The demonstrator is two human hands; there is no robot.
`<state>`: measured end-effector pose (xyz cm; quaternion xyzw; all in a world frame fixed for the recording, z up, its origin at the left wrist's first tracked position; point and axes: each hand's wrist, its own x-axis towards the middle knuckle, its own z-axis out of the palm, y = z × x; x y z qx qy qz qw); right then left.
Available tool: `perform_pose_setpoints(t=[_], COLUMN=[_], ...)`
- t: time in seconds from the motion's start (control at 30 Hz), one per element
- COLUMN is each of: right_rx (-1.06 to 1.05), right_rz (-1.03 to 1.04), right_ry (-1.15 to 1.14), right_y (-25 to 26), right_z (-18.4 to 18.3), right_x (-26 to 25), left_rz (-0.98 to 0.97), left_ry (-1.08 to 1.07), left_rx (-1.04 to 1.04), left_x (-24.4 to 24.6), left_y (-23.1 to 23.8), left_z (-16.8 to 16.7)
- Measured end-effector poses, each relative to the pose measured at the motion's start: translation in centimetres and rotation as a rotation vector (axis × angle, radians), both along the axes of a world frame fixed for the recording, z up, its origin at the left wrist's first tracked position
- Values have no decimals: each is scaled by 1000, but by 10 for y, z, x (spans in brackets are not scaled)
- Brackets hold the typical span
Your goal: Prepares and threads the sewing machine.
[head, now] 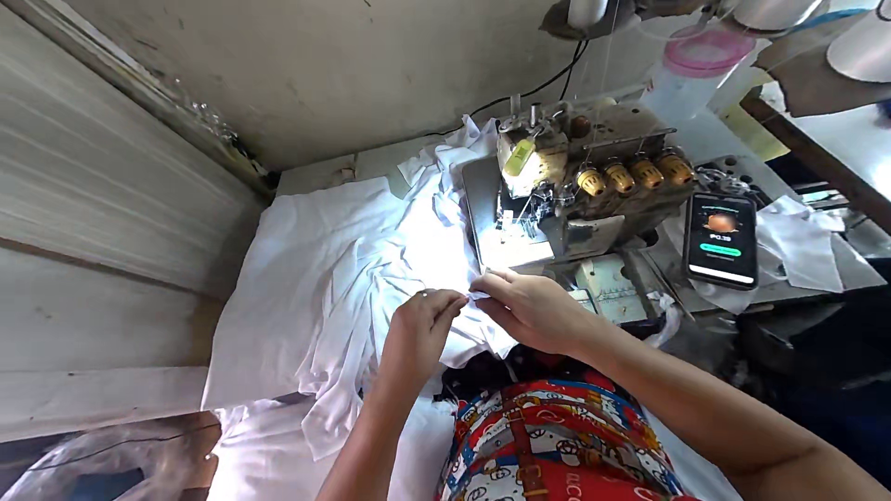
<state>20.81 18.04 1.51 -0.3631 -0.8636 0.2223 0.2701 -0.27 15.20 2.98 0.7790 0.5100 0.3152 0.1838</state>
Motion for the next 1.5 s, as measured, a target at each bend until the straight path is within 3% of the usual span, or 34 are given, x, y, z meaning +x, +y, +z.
perform_pose_setpoints(t=[0.27,0.5,0.63,0.8,0.83,1.0,1.17,1.27,1.4,1.5], right_rx=[146,148,-49,-34,-33,-47,-19,-16,-76,6], right_rz=[-41,-57,17,39,40,33,16,7,9,-175], right_ry=[-62,-97,-68,28,45,66,92,86,141,252], right_y=[11,11,-2,-12,-12,-12,-13,-15,-9,9], right_z=[7,-3,-12,-24,-23,-12,-11,-11,-10,-6], right_x=[-3,4,13,25,27,28,24,30,44,53], left_rz=[60,9,-42,-160,-124,-3,-65,-126,-101,-63], left_ry=[-93,-266,-238,238,232,-92,-442,-638,-618,-563], left_rx=[176,87,-271,-982,-967,-398,-691,-707,-583,-518], left_x=[10,-1,-29,-74,-78,-47,41,66,69,64], left_y=[7,5,-29,-60,-62,-22,50,69,72,73], left_z=[9,-5,-21,-46,-44,-7,2,-13,-17,-13])
